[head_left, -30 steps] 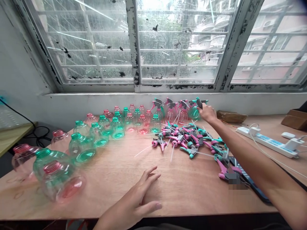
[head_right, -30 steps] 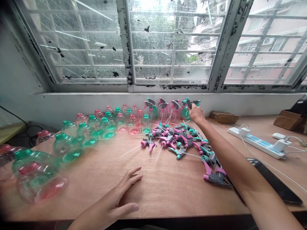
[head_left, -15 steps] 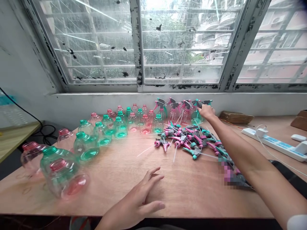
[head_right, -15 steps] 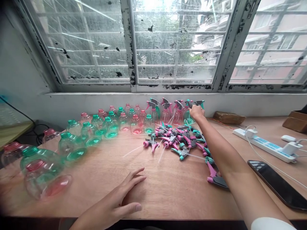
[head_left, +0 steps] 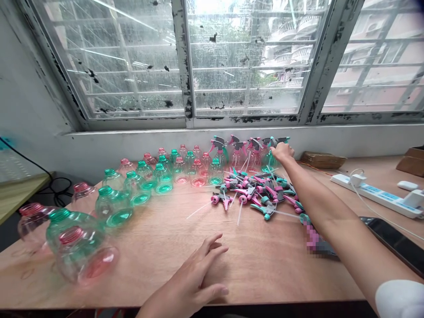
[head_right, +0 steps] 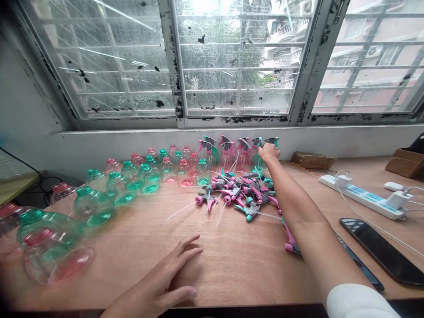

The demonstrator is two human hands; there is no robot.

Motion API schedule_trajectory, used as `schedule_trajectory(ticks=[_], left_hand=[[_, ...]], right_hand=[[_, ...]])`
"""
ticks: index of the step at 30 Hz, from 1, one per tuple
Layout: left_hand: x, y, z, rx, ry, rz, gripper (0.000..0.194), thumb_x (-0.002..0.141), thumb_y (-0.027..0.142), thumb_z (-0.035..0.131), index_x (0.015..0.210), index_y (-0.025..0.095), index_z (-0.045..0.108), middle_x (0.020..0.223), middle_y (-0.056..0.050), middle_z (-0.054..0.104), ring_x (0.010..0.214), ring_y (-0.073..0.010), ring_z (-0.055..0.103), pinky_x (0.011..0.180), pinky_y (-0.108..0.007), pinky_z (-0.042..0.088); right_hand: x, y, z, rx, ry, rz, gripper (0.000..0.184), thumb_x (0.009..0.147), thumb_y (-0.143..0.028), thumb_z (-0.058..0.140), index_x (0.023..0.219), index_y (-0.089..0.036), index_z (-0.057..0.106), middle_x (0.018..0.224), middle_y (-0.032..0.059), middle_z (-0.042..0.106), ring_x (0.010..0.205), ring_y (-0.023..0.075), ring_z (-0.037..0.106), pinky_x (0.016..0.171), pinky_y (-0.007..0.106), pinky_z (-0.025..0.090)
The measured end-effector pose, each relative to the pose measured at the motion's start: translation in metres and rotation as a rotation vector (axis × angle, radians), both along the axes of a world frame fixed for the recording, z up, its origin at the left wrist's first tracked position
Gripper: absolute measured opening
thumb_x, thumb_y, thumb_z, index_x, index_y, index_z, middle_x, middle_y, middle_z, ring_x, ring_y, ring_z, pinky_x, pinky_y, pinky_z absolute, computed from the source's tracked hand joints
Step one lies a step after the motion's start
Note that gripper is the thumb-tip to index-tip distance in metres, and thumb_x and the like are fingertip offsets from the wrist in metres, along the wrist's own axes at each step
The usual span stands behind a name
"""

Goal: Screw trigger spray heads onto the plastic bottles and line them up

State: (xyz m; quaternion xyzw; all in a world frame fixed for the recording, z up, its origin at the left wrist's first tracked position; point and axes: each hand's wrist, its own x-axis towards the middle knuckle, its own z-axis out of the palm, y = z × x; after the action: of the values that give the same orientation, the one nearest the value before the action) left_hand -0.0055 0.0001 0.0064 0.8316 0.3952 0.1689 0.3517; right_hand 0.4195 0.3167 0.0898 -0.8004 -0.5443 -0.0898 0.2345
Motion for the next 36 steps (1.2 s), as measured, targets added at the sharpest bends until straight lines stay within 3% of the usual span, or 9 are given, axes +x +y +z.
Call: schedule_trajectory(ticks=[4,11,16,21,23,27,31,36], left_hand=[[0.002,-0.002,0.003,0.008,0.027,-0.008,0.069,0.092,0.025,0.070,0.154,0.037,0.041,0.171,-0.003,0.024,0.155,-0.0336,0.028,0.125,-0.048,0.032],[0.002,-0.003,0.004,0.017,0.003,-0.018,0.066,0.093,0.028,0.070,0.153,0.035,0.044,0.170,-0.004,0.027,0.155,-0.0341,0.029,0.125,-0.047,0.032],[0.000,-0.002,0.005,-0.002,0.006,-0.014,0.065,0.094,0.031,0.069,0.153,0.037,0.043,0.170,-0.002,0.027,0.155,-0.0321,0.029,0.126,-0.045,0.031],[-0.002,-0.002,0.008,-0.064,-0.050,-0.009,0.063,0.095,0.034,0.069,0.153,0.036,0.044,0.169,-0.002,0.032,0.154,-0.0313,0.032,0.126,-0.044,0.030],[-0.002,-0.002,0.009,-0.074,-0.047,-0.003,0.062,0.095,0.035,0.068,0.153,0.036,0.044,0.168,-0.002,0.033,0.154,-0.0312,0.032,0.127,-0.044,0.029],[-0.001,-0.003,0.009,-0.066,-0.020,-0.008,0.064,0.095,0.033,0.069,0.154,0.035,0.044,0.169,-0.002,0.032,0.154,-0.0302,0.032,0.127,-0.045,0.028],[-0.001,-0.003,0.011,-0.068,-0.025,0.001,0.063,0.094,0.030,0.069,0.152,0.036,0.045,0.167,-0.002,0.036,0.152,-0.0300,0.036,0.126,-0.043,0.030],[-0.001,-0.003,0.011,-0.075,-0.044,0.002,0.061,0.093,0.031,0.070,0.150,0.035,0.049,0.166,-0.002,0.038,0.151,-0.0309,0.037,0.126,-0.044,0.030]], right_hand=[[0.006,0.001,0.006,0.023,0.039,-0.138,0.033,0.100,-0.032,0.067,0.128,-0.016,0.063,0.130,0.0110,0.066,0.108,0.0274,0.069,0.090,0.048,0.059],[0.012,-0.003,0.015,0.059,0.011,-0.146,0.035,0.100,-0.038,0.065,0.127,-0.015,0.063,0.128,0.0121,0.067,0.109,0.0281,0.068,0.093,0.049,0.056],[0.006,-0.018,0.013,0.159,-0.128,-0.032,0.047,0.107,-0.039,0.041,0.133,-0.002,0.055,0.131,0.0296,0.063,0.117,0.0411,0.062,0.090,0.048,0.048],[-0.015,-0.033,0.005,0.178,-0.291,0.162,0.046,0.110,-0.031,0.026,0.132,-0.004,0.056,0.132,0.0290,0.063,0.123,0.0419,0.056,0.093,0.048,0.045],[-0.028,-0.034,0.003,0.127,-0.333,0.246,0.044,0.111,-0.033,0.030,0.127,-0.006,0.061,0.128,0.0258,0.066,0.121,0.0391,0.059,0.096,0.049,0.046],[-0.059,-0.025,0.002,-0.079,-0.387,0.443,0.029,0.102,-0.037,0.061,0.124,-0.017,0.065,0.125,0.0101,0.069,0.108,0.0278,0.068,0.093,0.049,0.055],[-0.089,-0.017,-0.002,-0.316,-0.400,0.620,0.026,0.101,-0.031,0.064,0.125,-0.020,0.065,0.129,0.0091,0.067,0.106,0.0252,0.069,0.090,0.045,0.059],[-0.119,-0.015,-0.019,-0.525,-0.360,0.651,0.025,0.102,-0.031,0.063,0.125,-0.021,0.065,0.130,0.0091,0.066,0.105,0.0246,0.069,0.089,0.044,0.060]])
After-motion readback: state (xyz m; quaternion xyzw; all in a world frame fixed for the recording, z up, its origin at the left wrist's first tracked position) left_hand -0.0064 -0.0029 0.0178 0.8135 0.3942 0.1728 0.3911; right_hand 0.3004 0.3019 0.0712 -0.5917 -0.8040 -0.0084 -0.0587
